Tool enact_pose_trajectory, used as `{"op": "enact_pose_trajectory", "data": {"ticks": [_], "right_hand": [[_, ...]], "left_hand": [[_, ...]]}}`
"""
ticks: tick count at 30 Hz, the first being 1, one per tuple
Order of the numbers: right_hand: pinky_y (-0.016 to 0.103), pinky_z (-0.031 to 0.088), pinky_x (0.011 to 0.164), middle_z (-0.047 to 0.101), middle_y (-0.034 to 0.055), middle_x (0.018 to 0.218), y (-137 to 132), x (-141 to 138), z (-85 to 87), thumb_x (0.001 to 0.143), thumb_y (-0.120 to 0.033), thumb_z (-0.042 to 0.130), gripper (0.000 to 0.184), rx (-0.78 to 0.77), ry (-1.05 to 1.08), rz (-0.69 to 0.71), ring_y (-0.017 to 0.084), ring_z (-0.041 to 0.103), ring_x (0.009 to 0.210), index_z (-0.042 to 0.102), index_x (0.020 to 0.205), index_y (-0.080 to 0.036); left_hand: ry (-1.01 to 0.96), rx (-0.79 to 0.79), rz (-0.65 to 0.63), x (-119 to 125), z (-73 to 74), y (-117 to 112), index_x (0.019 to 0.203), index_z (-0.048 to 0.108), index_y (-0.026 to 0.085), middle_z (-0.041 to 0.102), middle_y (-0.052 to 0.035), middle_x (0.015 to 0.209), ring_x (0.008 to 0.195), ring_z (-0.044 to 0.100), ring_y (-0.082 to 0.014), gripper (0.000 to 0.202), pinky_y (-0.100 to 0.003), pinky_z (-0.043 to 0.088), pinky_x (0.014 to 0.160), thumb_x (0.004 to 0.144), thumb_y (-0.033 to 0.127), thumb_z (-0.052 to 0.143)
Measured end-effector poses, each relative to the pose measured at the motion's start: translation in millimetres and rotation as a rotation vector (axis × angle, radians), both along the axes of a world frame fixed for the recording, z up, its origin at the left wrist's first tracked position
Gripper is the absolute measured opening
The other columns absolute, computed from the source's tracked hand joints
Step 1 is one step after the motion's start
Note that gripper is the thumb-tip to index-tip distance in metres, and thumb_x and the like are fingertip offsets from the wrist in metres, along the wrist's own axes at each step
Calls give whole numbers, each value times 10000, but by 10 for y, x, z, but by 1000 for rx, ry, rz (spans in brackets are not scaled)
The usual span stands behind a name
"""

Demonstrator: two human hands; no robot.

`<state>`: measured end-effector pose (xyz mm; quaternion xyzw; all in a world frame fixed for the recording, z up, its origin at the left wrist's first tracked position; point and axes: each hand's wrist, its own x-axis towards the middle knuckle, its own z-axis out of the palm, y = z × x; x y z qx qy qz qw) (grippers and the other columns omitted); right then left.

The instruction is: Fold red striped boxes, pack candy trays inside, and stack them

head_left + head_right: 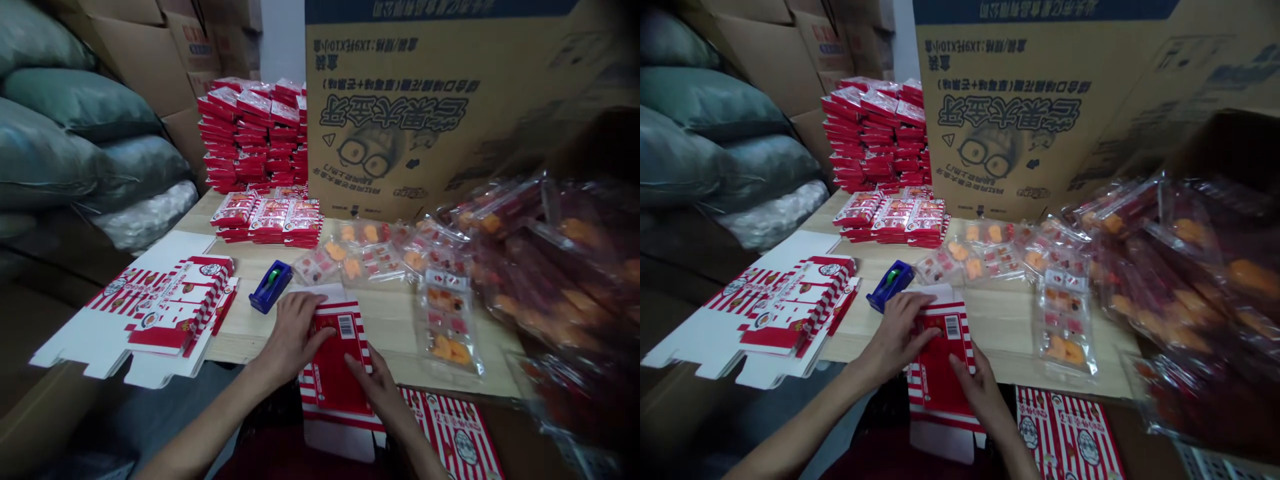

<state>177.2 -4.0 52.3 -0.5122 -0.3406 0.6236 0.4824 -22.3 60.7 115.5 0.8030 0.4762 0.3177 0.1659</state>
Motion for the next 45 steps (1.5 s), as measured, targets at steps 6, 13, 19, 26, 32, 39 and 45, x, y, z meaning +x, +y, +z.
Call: {"op": "enact_pose_trajectory", "data": {"ticks": [6,13,19,26,32,39,45], "right_hand": [[517,564,1035,799,77,1178,42,162,-4,756,-563,842,575,-122,156,-42,333,748,1120,696,1218,-253],[514,634,902,812,74,1135,157,345,-96,815,-636,755,667,-243,263,-187,344,750,1121,581,1349,-275],[515,627,919,818,79,1104,91,190,-234,785,-655,774,669,-245,269,-190,347,756,1100,599,1288,-249],[524,630,906,821,76,1081,42,150,-229,708,-608,858,646,-228,212,-233,355,776,1021,625,1183,-238],[518,602,946,817,82,1103,87,194,-40,711,-523,880,517,-169,225,-130,351,763,1063,701,1109,-246],[471,529,1046,745,82,1304,147,452,62,691,-494,898,647,-11,329,121,307,672,1257,681,1264,-287],[452,497,1089,723,62,1347,48,366,-227,817,-403,833,501,5,330,146,262,683,1242,674,1278,-290]], "left_hand": [[-196,-104,-67,106,-19,-89,1293,601,290,653,-75,1299,1273,562,-261,340,-503,329,1188,961,328,662],[-506,-391,171,165,-373,-401,1390,606,230,673,-120,1356,1261,625,-290,410,-451,486,1089,1001,347,552],[-760,-745,50,429,-303,-550,1390,610,229,755,-92,1217,1035,731,-275,513,-382,607,893,908,383,693],[-704,-809,-4,445,-262,-529,1249,724,219,793,-76,1084,924,740,-262,381,-374,603,870,912,392,686],[-770,-814,40,356,-473,-520,1218,749,213,803,-78,1086,931,754,-283,377,-367,611,816,935,445,657],[-954,-1006,-41,192,-574,-510,1227,730,225,793,-77,1125,1028,750,-282,388,-415,590,940,904,439,721],[-1053,-739,82,86,-694,-304,1349,631,213,725,-109,1303,1224,677,-262,483,-423,507,1090,917,414,710]]}}
